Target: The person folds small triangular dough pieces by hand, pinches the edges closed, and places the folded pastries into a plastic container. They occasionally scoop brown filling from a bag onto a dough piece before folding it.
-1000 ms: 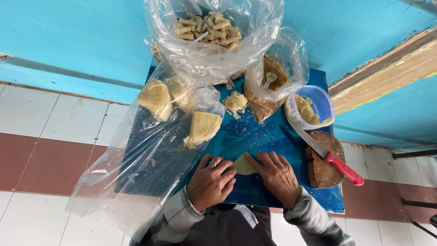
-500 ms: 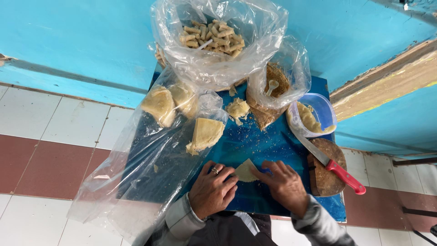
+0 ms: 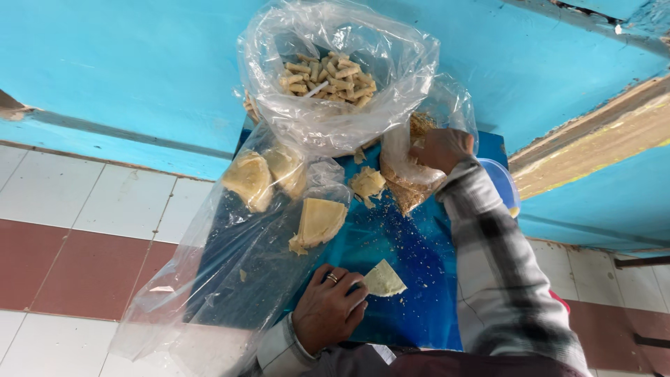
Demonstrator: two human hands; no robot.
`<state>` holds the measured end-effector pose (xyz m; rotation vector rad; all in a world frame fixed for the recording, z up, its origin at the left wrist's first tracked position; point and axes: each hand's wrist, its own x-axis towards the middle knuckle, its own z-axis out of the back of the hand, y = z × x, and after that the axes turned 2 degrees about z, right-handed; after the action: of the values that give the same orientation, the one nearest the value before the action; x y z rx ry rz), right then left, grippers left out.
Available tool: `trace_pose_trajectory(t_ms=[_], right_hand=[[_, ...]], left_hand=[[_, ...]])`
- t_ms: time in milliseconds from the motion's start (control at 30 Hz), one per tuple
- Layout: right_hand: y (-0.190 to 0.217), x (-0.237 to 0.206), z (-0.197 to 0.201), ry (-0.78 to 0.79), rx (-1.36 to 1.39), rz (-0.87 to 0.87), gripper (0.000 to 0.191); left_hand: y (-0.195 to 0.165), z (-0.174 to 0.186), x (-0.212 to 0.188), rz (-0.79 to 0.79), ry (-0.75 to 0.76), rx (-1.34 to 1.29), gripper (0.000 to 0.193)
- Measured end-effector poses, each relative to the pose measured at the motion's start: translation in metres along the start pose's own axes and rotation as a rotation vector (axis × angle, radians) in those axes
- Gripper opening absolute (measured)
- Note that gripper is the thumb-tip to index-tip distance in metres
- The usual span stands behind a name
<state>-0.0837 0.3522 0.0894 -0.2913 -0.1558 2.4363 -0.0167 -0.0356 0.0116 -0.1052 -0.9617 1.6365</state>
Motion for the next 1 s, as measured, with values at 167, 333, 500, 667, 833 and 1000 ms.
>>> trace_pose_trajectory(t_ms=[167, 333, 500, 667, 833, 1000], right_hand=[[-0.022, 0.037, -0.011, 0.023, 0.057, -0.062, 0.056], [-0.022, 0.032, -0.02, -0.207, -0.263, 0.187, 0.017], [-0.034, 0.017, -0.027, -0.345, 0.048, 0.406, 0.021], [-0.075, -0.014, -0.024, -0.507, 0.463, 0.333, 0.017], [-0.083, -0.037, -0.037, -0.593, 0.543, 0.229, 0.017], [-0.083, -0.058, -0.041, -0.497, 0.856, 0.219, 0.018]], left_hand=[[0.001, -0.003, -0.003, -0.014, 0.004, 0.007, 0.018], [0.001, -0.005, -0.002, -0.012, 0.004, 0.003, 0.018], [0.0, -0.003, 0.0, 0.006, -0.013, 0.001, 0.016], [0.001, 0.001, 0.001, -0.002, -0.021, -0.015, 0.015], [0.002, 0.005, 0.002, -0.016, -0.046, -0.023, 0.015], [0.002, 0.009, 0.004, -0.021, -0.063, -0.015, 0.012]])
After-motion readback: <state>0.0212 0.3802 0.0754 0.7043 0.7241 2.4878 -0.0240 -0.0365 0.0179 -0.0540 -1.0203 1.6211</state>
